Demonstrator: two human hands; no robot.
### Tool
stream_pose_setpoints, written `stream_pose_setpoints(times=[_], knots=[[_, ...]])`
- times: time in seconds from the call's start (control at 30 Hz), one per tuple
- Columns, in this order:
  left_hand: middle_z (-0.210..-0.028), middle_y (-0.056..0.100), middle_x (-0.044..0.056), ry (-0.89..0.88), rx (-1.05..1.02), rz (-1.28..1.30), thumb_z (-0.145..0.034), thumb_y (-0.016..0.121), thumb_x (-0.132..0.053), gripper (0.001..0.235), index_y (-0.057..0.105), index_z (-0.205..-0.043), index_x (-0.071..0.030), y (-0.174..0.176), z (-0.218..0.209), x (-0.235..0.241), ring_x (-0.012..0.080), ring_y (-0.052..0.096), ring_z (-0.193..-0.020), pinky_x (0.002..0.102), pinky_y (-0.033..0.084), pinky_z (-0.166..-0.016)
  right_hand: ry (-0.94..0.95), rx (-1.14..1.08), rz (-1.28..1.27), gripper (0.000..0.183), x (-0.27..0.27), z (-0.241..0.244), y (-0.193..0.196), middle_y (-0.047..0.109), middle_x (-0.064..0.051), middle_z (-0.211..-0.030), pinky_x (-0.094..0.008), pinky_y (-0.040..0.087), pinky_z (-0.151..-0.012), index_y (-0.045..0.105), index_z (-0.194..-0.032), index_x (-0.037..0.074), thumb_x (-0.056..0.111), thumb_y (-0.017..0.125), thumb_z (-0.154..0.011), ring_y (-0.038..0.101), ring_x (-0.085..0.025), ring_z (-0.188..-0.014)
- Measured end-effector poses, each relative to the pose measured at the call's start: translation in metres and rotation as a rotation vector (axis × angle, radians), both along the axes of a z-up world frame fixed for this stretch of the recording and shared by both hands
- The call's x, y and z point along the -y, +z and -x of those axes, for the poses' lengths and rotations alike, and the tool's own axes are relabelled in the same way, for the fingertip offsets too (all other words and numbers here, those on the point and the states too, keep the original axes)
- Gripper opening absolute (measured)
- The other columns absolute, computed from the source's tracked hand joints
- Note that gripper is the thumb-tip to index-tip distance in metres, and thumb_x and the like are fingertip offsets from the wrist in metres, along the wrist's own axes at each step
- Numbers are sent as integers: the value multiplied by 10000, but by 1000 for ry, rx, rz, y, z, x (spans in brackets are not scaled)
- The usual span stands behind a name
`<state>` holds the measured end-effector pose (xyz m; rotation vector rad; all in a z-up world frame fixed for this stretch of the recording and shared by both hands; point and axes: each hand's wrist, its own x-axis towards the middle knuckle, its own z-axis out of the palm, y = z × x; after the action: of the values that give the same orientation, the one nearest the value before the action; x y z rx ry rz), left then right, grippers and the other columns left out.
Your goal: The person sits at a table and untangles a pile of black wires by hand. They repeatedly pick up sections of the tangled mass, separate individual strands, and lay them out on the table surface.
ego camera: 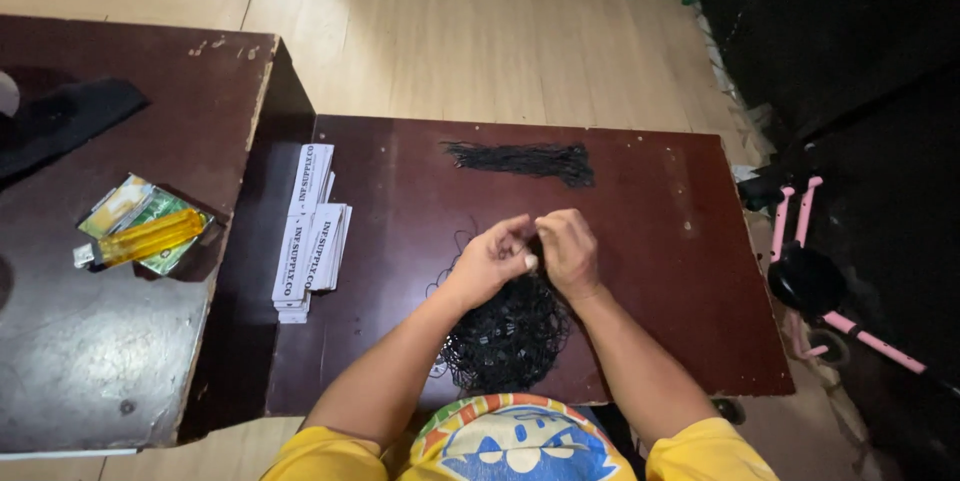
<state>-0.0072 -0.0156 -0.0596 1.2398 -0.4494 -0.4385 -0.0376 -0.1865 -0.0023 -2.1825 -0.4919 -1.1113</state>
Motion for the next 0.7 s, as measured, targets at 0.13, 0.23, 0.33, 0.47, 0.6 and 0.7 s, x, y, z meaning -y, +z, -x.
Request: stream_pose_setpoints(times=[0.13, 0.23, 0.33, 0.47, 0.6, 0.7], knots=[[-640, 703, 93, 5, -33, -195, -894, 733, -112, 206, 763, -1089, -54, 22, 2, -3, 101, 588, -488, 202, 445, -475, -106, -115, -176, 55, 9, -9, -7, 671, -69, -848, -392, 563, -770, 718, -980, 84, 50, 675, -980, 690, -304, -817], [-657, 723, 73, 82, 33, -229, -878, 741, -118, 91, 771, -963, -103, 1, -6, 0, 99, 626, -521, 211, 482, -506, -179, -257, -238, 42, 13, -10, -8, 669, -145, -873, -469, 549, -803, 679, -999, 44, 26, 657, -968, 685, -382, -872], [-686, 721, 93, 113, 24, -196, -901, 708, -86, 66, 742, -954, -65, 3, -6, -3, 122, 654, -547, 231, 506, -522, -220, -347, -304, 49, 16, -9, -19, 698, -155, -915, -476, 539, -858, 675, -1010, 53, 54, 659, -964, 695, -373, -936], [-730, 724, 98, 132, 13, -162, -909, 714, -101, 92, 742, -978, -46, 13, -4, -6, 120, 684, -601, 224, 532, -539, -170, -361, -222, 76, 21, -14, -28, 699, -122, -937, -448, 544, -872, 693, -989, 85, 48, 689, -923, 698, -351, -963], [-718, 717, 87, 165, 133, -237, -909, 736, -124, 85, 754, -983, -87, 15, 1, -8, 120, 658, -649, 259, 517, -611, -63, -424, -228, 103, 30, -8, -30, 693, -95, -1032, -440, 539, -914, 681, -972, 98, 42, 700, -887, 684, -331, -1038], [-721, 703, 56, 165, 88, -204, -908, 743, -130, 98, 750, -997, -91, 14, 2, -8, 106, 653, -667, 240, 508, -638, -55, -453, -160, 98, 19, 18, -14, 676, -121, -1121, -474, 540, -938, 675, -960, 63, 15, 700, -878, 672, -369, -1082]])
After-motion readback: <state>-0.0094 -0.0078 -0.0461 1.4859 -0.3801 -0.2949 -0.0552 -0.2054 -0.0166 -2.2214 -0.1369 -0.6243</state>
